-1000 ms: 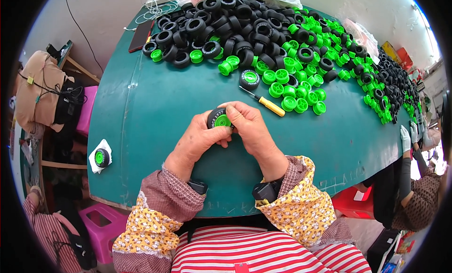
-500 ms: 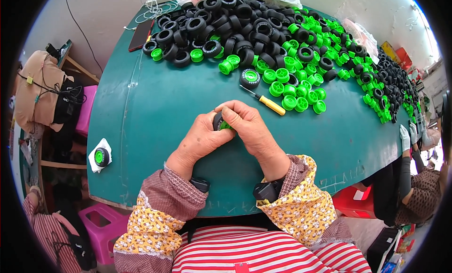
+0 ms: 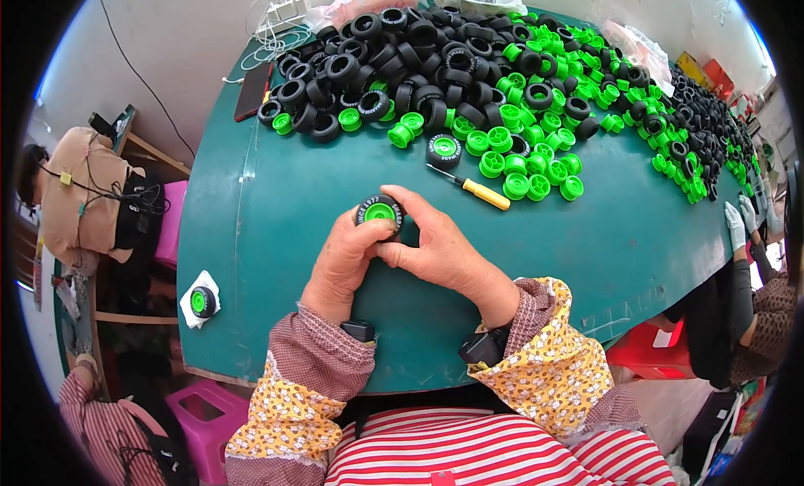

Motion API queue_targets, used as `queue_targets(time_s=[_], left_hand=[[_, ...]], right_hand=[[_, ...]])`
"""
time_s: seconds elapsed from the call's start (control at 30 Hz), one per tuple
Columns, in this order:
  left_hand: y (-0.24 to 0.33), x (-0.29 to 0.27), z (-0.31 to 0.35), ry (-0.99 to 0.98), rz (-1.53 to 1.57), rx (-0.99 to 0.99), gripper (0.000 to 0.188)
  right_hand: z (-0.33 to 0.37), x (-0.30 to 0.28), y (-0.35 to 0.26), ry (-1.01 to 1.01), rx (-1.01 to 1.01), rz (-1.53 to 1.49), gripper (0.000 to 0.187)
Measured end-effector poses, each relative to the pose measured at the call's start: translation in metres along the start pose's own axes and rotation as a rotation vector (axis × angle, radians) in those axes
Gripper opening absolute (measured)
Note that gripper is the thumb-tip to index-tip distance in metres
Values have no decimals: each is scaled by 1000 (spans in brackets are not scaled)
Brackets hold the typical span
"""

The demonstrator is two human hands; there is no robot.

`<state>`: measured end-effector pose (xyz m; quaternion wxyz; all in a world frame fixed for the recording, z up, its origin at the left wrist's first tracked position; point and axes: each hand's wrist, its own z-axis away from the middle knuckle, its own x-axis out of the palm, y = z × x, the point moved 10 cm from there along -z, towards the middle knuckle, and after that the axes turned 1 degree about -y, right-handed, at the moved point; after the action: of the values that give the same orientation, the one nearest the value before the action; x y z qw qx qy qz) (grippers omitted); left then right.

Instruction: The person picks up a black tire and a green rim, presses the rim into the tire by hand, and uses a small screwdriver to seat the tire's edge before placing the completed wheel into a green crate.

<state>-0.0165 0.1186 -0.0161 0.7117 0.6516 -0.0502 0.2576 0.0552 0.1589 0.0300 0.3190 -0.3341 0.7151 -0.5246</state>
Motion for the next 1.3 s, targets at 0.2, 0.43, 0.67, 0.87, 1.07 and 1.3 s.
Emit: queue_targets(time_s=[0.2, 0.43, 0.67, 0.87, 1.07, 1.3], left_hand=[[-7, 3, 2, 73, 465, -103, 68], [-10, -8, -1, 43, 448, -60, 50], [-8, -25, 5, 261, 353, 16, 25], [-9, -13, 4, 191, 391, -24, 34], [-18, 1, -1, 11, 519, -99, 44], [-4, -16, 4, 196, 238, -11, 37]], right_hand=[[0, 7, -10, -8, -135, 357, 56], [2, 15, -14, 2, -224, 404, 57], [4, 17, -10, 18, -136, 313, 59], [3, 14, -15, 53, -259, 381, 56], [3, 7, -17, 101, -267, 429, 57], [0, 8, -7, 41, -168, 383, 55]])
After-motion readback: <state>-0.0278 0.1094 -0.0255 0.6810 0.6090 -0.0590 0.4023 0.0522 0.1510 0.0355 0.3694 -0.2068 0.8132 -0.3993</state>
